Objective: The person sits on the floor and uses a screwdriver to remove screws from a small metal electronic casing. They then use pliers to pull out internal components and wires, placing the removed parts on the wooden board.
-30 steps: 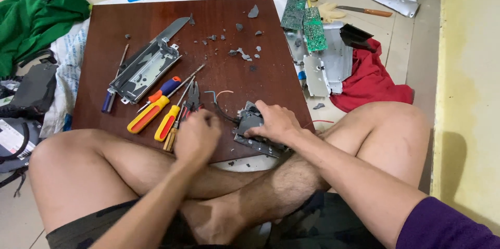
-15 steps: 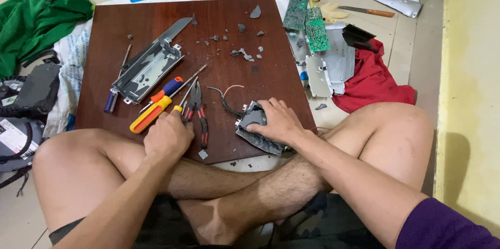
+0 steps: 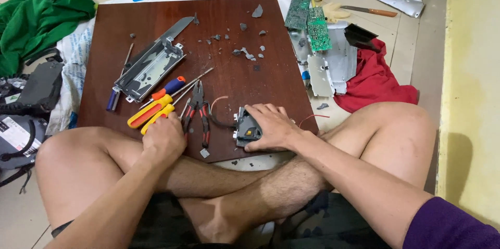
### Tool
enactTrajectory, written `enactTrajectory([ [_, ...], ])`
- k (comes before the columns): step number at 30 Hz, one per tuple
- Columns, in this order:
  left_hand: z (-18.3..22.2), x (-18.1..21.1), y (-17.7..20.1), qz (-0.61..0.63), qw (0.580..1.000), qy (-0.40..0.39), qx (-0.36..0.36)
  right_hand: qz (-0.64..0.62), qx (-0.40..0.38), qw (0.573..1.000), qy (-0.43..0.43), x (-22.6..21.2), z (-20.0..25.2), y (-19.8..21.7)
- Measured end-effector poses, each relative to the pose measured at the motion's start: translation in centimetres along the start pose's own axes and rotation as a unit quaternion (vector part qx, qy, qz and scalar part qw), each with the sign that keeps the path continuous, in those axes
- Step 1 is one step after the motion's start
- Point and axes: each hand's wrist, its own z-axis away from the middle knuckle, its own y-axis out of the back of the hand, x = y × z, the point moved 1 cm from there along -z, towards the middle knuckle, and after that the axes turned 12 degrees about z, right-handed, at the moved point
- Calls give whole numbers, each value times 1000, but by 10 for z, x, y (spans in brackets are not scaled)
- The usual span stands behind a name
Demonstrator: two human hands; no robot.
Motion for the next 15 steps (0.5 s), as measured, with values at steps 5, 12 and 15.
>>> enactTrajectory([
  [5,42,43,76,199,980,17,24,-40,-5,999,-12,-6,-1,-1],
  [12,69,92,115,199,973,-45,-108,-60,-5,996,-70,1,-23,-21],
  [15,57,107,112,157,977,-48,-138,-57,-5,996,-74,0,-22,-20],
])
